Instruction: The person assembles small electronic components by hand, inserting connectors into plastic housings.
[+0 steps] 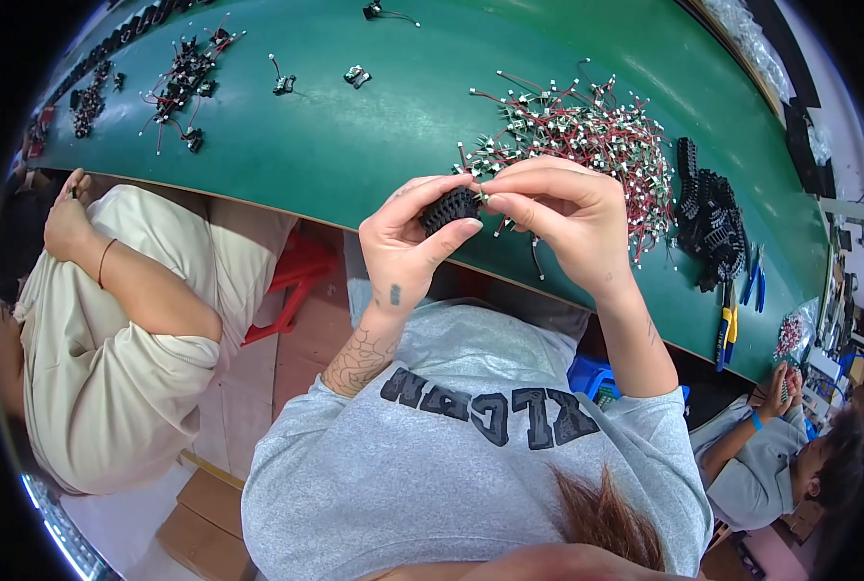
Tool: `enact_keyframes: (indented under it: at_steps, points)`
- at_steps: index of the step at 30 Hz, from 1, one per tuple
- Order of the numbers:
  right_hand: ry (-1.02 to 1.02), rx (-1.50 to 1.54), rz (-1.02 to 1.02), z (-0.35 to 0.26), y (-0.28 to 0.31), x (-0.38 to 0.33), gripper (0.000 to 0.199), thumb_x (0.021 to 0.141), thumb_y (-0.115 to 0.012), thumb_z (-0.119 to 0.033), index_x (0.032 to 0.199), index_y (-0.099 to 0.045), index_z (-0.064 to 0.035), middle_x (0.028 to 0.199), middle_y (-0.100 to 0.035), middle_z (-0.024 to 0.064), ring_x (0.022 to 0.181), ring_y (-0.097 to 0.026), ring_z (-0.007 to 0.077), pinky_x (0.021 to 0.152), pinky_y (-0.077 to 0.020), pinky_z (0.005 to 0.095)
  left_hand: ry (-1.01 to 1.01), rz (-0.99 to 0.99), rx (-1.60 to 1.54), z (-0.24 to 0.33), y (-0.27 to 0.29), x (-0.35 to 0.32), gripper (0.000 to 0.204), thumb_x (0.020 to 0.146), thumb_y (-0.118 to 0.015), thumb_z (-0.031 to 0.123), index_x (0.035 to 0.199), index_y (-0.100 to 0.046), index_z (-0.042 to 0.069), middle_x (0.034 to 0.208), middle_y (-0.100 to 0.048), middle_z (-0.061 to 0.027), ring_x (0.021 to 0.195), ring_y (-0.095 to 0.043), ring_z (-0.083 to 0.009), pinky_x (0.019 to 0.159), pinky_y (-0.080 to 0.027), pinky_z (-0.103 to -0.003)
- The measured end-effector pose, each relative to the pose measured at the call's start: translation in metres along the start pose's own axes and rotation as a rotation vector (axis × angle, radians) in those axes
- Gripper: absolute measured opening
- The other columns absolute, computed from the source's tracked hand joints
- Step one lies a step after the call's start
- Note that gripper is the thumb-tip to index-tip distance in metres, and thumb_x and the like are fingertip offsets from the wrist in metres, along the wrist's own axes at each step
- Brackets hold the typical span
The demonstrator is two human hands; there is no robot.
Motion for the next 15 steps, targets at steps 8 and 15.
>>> enact_keyframes:
  at_steps: [8,15]
  points:
    - [0.038,0.008,0.017,0.001,-0.001,0.000,0.012,0.076,-0.072,0.000,0.087,-0.074,-0.0037,0.087,-0.064,0.0046,0.066,-0.051,0.0078,0.052,-0.0367,0.0184,-0.028,-0.001,0.056,0.003,-0.002,-0.001,0.040,0.070,-0.073,-0.007,0.109,-0.065,-0.001,0.105,-0.063,-0.0119,0.092,-0.059,-0.0178,0.085,-0.048,-0.027]
    - [0.279,-0.368,-0.087,-0.017,-0.008,-0.007,0.012,0.077,-0.069,0.004,0.087,-0.073,-0.0024,0.088,-0.062,0.0062,0.070,-0.053,0.0093,0.057,-0.0412,0.0182,-0.123,0.007,0.252,0.009,-0.005,-0.005,0.039,0.069,-0.075,-0.004,0.107,-0.067,0.001,0.102,-0.064,-0.0110,0.088,-0.060,-0.0165,0.080,-0.049,-0.026]
Point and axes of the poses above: each hand's wrist, its own x-axis towards the middle knuckle, its own y-axis out of the back of the hand, z = x × y, the point moved 7 cm from there along x, towards the middle knuckle
